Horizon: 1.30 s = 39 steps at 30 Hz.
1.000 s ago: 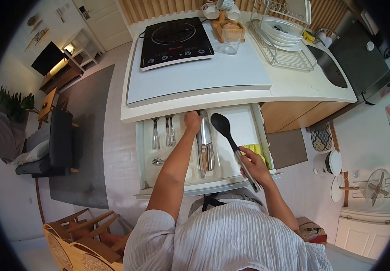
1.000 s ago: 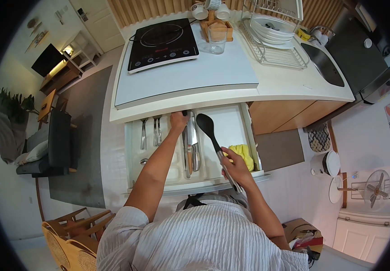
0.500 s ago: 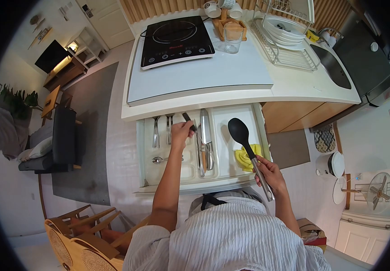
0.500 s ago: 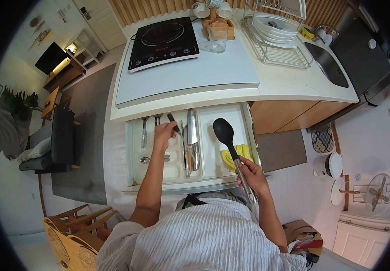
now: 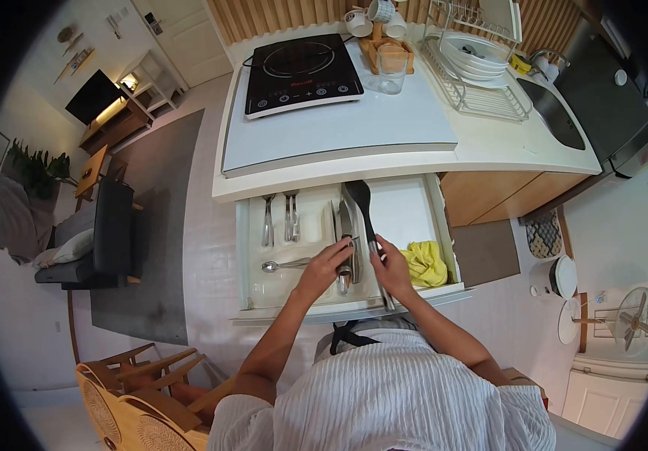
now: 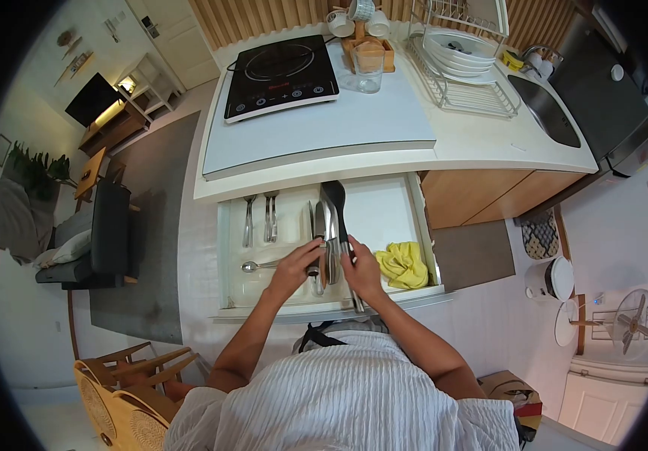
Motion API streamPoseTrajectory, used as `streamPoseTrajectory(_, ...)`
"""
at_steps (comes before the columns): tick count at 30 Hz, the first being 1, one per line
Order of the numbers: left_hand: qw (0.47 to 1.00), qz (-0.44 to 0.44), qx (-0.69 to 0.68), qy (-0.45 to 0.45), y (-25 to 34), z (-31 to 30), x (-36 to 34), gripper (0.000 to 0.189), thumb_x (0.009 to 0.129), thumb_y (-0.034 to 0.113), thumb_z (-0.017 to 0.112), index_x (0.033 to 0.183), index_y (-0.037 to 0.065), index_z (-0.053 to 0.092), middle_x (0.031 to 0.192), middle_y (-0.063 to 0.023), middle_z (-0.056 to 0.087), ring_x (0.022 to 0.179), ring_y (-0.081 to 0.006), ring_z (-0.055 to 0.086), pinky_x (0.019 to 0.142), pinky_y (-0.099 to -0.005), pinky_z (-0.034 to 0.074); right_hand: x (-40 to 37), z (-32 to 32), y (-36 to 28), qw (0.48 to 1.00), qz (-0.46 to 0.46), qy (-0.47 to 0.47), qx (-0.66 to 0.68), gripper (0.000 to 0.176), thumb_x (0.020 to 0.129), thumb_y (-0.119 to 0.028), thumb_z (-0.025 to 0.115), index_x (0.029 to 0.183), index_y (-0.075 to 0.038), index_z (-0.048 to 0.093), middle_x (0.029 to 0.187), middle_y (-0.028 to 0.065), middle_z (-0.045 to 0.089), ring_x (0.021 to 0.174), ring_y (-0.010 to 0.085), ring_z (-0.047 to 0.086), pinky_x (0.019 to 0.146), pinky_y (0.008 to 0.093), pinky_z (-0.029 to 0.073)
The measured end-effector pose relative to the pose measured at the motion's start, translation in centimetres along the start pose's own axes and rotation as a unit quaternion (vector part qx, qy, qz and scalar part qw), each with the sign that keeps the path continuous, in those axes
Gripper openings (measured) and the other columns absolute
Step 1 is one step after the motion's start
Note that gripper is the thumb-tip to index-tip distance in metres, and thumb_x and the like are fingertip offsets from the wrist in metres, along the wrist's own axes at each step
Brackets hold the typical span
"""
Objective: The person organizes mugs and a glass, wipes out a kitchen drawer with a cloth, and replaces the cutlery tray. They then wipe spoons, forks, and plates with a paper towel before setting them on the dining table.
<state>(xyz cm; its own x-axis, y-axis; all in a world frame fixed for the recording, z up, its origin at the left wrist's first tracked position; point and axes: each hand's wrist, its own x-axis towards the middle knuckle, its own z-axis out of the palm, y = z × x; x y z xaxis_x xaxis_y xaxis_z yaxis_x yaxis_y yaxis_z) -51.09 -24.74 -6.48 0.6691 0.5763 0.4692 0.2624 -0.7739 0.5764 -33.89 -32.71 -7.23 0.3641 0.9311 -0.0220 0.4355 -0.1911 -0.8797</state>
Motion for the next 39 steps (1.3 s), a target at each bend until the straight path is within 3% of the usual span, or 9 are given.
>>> streamPoseTrajectory(1, 0.998, 0.031, 0.033, -0.039, -1.0, 0.6, -0.7, 0.046, 0.063, -0.008, 0.059, 0.108, 0.001, 0.057, 0.123, -0.0138, 0.05, 0.109, -0.0293, 0.052, 0.089, -0.0344, 0.047, 0.5, 1.2, 0.0, 0.995, -0.062, 0.041, -0.065, 0.045, 0.083, -0.019, 0.055, 0.122, 0.0, 0.047, 0.086, 0.0162, 0.057, 0.068, 0.0283, 0.059, 0.06, 0.035, 0.048)
streamPoseTrajectory(5, 0.991, 0.031, 0.079, -0.1, -3.0, 2.4, -2.0, 0.042, 0.069, -0.005, 0.054, 0.111, -0.002, 0.053, 0.126, -0.018, 0.045, 0.112, -0.0309, 0.05, 0.088, -0.0347, 0.048, 2.3, 4.5, 0.6, 0.982, -0.09, 0.03, -0.161, 0.045, 0.084, -0.017, 0.051, 0.123, 0.001, 0.041, 0.092, 0.0204, 0.055, 0.071, 0.0377, 0.059, 0.062, 0.0455, 0.049)
streamPoseTrajectory(18, 0.975, 0.007, 0.136, -0.177, -4.7, 4.8, -2.3, 0.044, 0.072, -0.001, 0.047, 0.115, -0.012, 0.045, 0.127, -0.0269, 0.038, 0.112, -0.0385, 0.046, 0.079, -0.0372, 0.052, 8.4, 5.7, 0.2, 0.923, 0.002, -0.12, -0.367, 0.044, 0.076, -0.018, 0.057, 0.109, 0.008, 0.048, 0.085, 0.0195, 0.064, 0.079, 0.0342, 0.064, 0.066, 0.0418, 0.052)
streamPoseTrajectory(22, 0.971, 0.027, 0.145, -0.19, -4.5, 5.0, -1.7, 0.043, 0.074, 0.0, 0.045, 0.116, -0.013, 0.043, 0.126, -0.0269, 0.038, 0.114, -0.0384, 0.044, 0.078, -0.0381, 0.052, 9.3, 4.8, -0.1, 0.901, -0.046, -0.123, -0.414, 0.038, 0.076, -0.018, 0.056, 0.105, 0.006, 0.05, 0.084, 0.018, 0.064, 0.079, 0.0318, 0.065, 0.066, 0.0406, 0.052)
streamPoseTrajectory(25, 0.974, 0.015, 0.131, -0.186, -3.9, 4.6, -1.3, 0.041, 0.075, -0.002, 0.044, 0.115, -0.012, 0.045, 0.123, -0.026, 0.042, 0.113, -0.0371, 0.045, 0.083, -0.0377, 0.05, 9.2, 4.6, 0.3, 0.908, -0.022, -0.115, -0.402, 0.044, 0.08, -0.023, 0.054, 0.113, 0.005, 0.048, 0.083, 0.0178, 0.064, 0.078, 0.032, 0.065, 0.065, 0.0417, 0.052)
streamPoseTrajectory(28, 0.978, 0.001, 0.125, -0.166, -3.6, 4.7, -1.1, 0.04, 0.074, -0.001, 0.046, 0.113, -0.011, 0.046, 0.12, -0.0258, 0.046, 0.11, -0.0369, 0.048, 0.085, -0.0378, 0.049, 7.7, 2.7, 0.5, 0.939, -0.021, -0.069, -0.337, 0.053, 0.085, -0.034, 0.049, 0.13, -0.007, 0.039, 0.079, 0.0192, 0.064, 0.073, 0.0339, 0.064, 0.063, 0.0464, 0.05)
streamPoseTrajectory(34, 0.974, -0.058, 0.148, -0.159, 0.1, 3.7, 2.4, 0.035, 0.073, 0.002, 0.05, 0.107, -0.005, 0.054, 0.113, -0.0214, 0.053, 0.099, -0.0326, 0.057, 0.079, -0.0384, 0.051, 6.7, -5.4, 2.1, 0.977, -0.045, 0.002, -0.21, 0.041, 0.084, -0.032, 0.054, 0.119, -0.01, 0.052, 0.075, 0.0139, 0.065, 0.071, 0.0299, 0.064, 0.062, 0.0435, 0.05)
streamPoseTrajectory(36, 0.978, -0.046, 0.15, -0.135, 1.5, 4.1, 4.0, 0.033, 0.075, 0.004, 0.05, 0.107, -0.002, 0.056, 0.114, -0.0178, 0.054, 0.095, -0.0308, 0.059, 0.076, -0.0379, 0.052, 8.3, -9.3, 3.0, 0.987, -0.08, 0.083, -0.11, 0.031, 0.086, -0.03, 0.056, 0.108, -0.009, 0.061, 0.063, 0.0081, 0.063, 0.056, 0.0196, 0.061, 0.054, 0.035, 0.048)
streamPoseTrajectory(39, 0.98, -0.049, 0.163, -0.098, 3.6, 6.0, 6.7, 0.031, 0.077, 0.007, 0.053, 0.108, 0.004, 0.058, 0.116, -0.0129, 0.056, 0.09, -0.0282, 0.061, 0.072, -0.0357, 0.053, 13.2, -17.1, 3.1, 0.989, -0.066, 0.128, 0.024, 0.024, 0.089, -0.024, 0.054, 0.102, -0.007, 0.064, 0.061, 0.0033, 0.06, 0.051, 0.0096, 0.056, 0.049, 0.0254, 0.044)
